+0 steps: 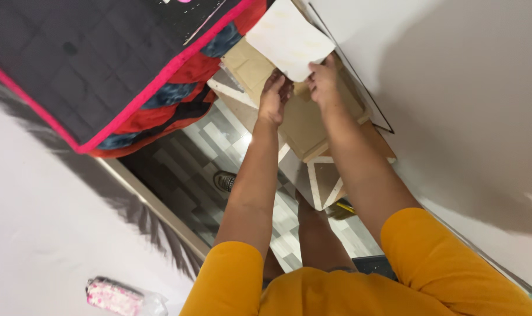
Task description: The person organizes stationery items, including notebooks and a pencil case, by placing them into a small wooden cabinet and a red storage box. They then pick up a broom and sweep the floor around the bed and storage area.
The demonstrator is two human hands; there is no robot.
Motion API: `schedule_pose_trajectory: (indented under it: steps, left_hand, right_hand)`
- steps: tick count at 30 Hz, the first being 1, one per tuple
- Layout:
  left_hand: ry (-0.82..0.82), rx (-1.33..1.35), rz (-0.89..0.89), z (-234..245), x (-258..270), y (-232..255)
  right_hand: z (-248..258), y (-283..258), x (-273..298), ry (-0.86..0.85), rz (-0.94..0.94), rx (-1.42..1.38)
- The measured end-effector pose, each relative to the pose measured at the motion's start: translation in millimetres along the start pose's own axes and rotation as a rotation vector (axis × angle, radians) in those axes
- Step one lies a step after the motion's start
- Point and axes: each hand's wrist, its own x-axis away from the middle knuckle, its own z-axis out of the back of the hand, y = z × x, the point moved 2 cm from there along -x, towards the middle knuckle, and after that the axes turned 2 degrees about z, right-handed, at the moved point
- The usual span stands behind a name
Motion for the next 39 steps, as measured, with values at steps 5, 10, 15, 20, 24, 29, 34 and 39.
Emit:
schedule_pose_trajectory:
  steps: [5,10,15,20,24,29,34,39]
  left_hand:
    - [0.091,-0.009,0.043,-27,77,21]
    - [0.192,0.258,-0.067,-85,199,80]
    - [0.063,0.277,-0.298,-99,261,136]
    - [0.103,0.313,-0.393,-85,294,226]
    - [0.21,0.165,-0.248,-57,300,272]
    - [0.299,0.032,-0.369,20,262,329]
    - [0.312,-0.027,-0.432,89,232,400]
    - [0.349,-0.036,-0.264,96,221,436]
  right_hand:
    - [44,7,59,-0.213,0.242,-0.081]
    - [64,-14,222,-0.282,-0.032,-0.112]
    - [27,-61,329,-0.37,-0.127,-0.077]
    - [-58,-65,327,-0.524,-0.076,-0.167]
    - [-162,-54,305,-0.475,-0.044,-0.092]
    - [-272,-38,274,-0.322,-0.087,0.12]
    - [-311,-68,221,-0.105,-0.052,-0.101]
    - [-326,-77,196,0.04,-0.149,-0.098]
